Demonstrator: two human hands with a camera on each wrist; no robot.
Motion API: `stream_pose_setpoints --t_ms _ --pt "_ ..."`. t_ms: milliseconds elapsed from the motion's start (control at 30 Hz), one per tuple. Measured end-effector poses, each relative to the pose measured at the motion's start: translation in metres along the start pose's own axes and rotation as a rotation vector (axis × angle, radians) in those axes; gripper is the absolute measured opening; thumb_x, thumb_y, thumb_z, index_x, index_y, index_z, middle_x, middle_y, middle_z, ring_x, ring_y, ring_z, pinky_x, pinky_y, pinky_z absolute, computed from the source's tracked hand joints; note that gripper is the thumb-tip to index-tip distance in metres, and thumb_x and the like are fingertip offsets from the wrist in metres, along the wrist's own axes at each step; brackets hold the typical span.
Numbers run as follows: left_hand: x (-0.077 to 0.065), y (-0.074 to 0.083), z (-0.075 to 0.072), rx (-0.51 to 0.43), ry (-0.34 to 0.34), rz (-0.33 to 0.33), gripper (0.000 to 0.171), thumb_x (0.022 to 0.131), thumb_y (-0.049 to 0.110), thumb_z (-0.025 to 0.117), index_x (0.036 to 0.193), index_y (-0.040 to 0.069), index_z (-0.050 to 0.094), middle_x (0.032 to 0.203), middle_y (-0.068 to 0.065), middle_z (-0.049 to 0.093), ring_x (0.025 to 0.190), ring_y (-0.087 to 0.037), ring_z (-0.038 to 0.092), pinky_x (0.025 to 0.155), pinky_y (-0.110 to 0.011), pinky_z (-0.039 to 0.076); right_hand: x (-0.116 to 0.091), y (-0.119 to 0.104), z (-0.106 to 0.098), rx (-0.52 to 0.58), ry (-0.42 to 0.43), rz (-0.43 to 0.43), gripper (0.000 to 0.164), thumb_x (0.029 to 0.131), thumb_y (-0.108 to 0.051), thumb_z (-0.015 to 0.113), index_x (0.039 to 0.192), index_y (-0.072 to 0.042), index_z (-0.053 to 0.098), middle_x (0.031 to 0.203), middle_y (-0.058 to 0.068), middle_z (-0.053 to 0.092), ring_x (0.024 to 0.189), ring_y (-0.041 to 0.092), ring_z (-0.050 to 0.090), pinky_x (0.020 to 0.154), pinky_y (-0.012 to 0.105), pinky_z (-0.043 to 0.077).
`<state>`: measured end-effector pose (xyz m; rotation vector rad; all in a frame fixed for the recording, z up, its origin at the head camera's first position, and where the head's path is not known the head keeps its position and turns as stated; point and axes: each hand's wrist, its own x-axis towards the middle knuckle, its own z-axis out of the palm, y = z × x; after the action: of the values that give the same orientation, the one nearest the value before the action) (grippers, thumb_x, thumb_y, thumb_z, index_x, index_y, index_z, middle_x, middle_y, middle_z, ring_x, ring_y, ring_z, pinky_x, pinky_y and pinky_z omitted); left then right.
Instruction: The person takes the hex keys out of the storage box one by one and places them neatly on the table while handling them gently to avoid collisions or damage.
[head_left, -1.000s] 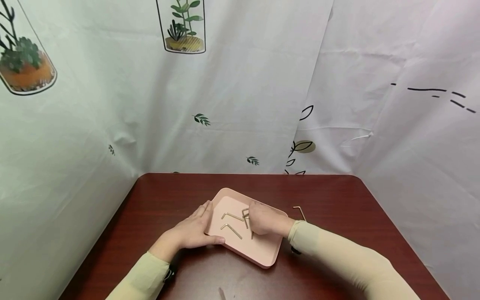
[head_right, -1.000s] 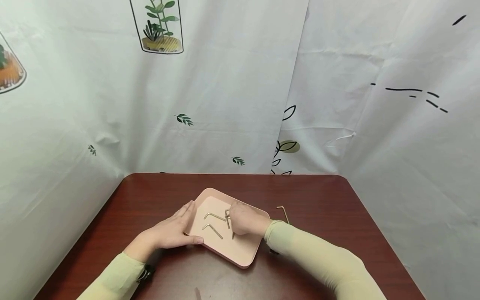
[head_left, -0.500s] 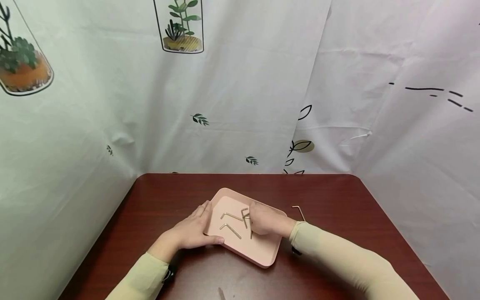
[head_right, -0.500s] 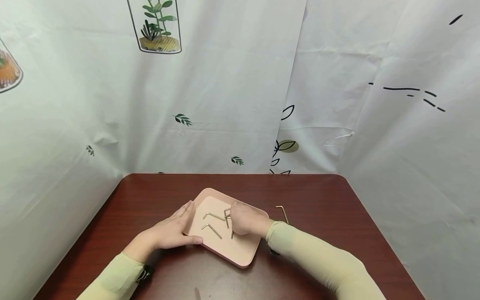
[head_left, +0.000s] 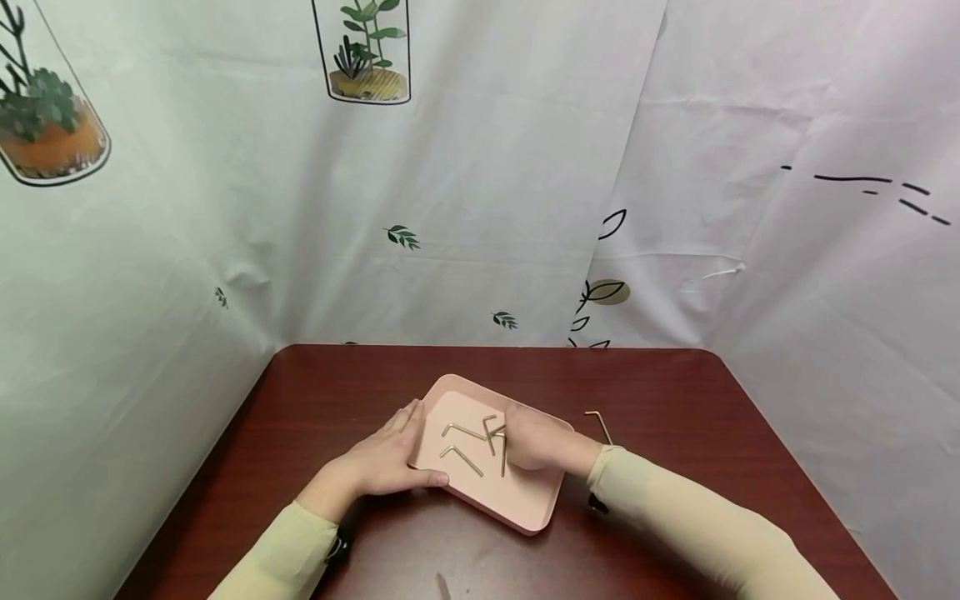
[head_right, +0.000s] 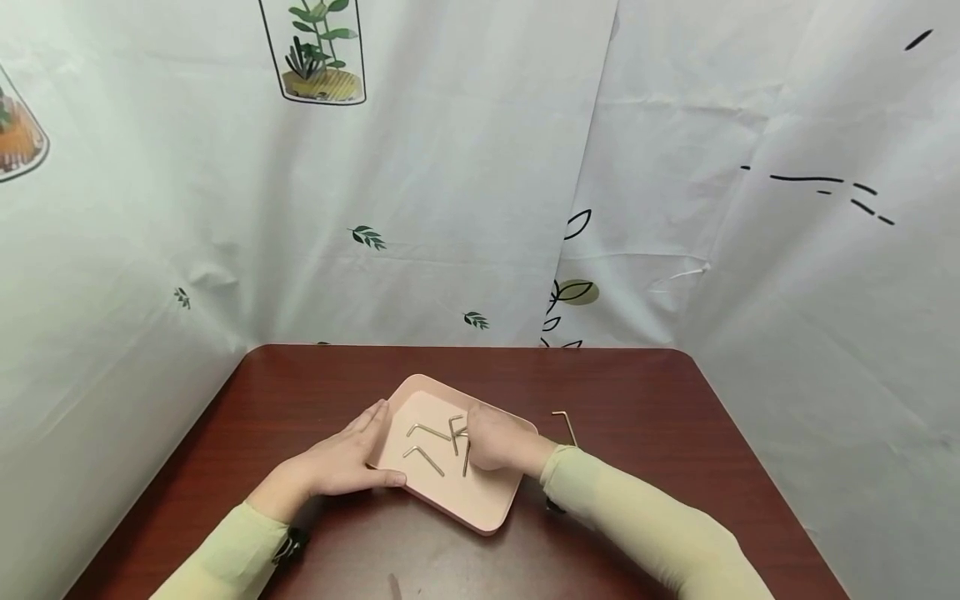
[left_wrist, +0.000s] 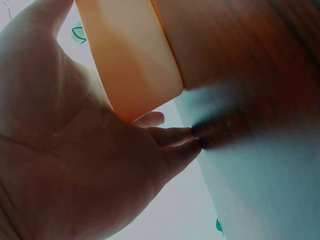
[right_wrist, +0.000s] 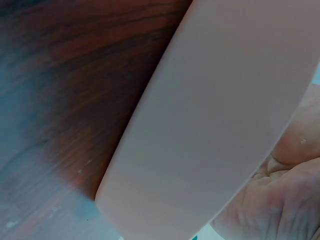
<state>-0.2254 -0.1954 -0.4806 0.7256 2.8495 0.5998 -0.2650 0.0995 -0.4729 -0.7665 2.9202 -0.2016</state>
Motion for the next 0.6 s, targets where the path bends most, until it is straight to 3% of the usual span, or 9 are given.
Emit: stream_pose_setpoints --t_ms 167,400,600 --pt "0.000 0.000 -0.001 -0.001 0.002 -0.001 0.135 0.091 0.075 0.077 0.169 -0.018 0.017 0.176 -0.039 0.020 0.165 -0.054 0.023 0.131 -0.062 0.029 -0.001 0.000 -0.002 0.024 -0.009 0.039 0.031 0.088 -0.004 0.071 0.116 0.004 0.060 0.086 0.007 0.059 0.075 0.020 0.056 0.070 0.038 0.056" --pt "0.000 0.000 -0.001 0.001 0.006 -0.010 0.136 0.091 0.076 0.077 0.169 -0.017 0.017 0.177 -0.038 0.020 0.165 -0.053 0.023 0.130 -0.062 0.030 -0.002 0.003 -0.007 0.068 -0.020 0.086 0.047 0.087 -0.006 0.077 0.126 0.009 0.056 0.098 0.016 0.067 0.090 0.026 0.068 0.084 0.047 0.060" --pt "0.000 0.001 -0.001 -0.007 0.011 -0.003 0.136 0.090 0.075 0.078 0.169 -0.017 0.018 0.176 -0.039 0.021 0.165 -0.054 0.024 0.130 -0.062 0.031 -0.008 0.008 -0.012 0.118 0.001 0.061 0.031 0.092 -0.004 0.074 0.114 0.004 0.055 0.090 0.012 0.063 0.084 0.024 0.065 0.082 0.047 0.058"
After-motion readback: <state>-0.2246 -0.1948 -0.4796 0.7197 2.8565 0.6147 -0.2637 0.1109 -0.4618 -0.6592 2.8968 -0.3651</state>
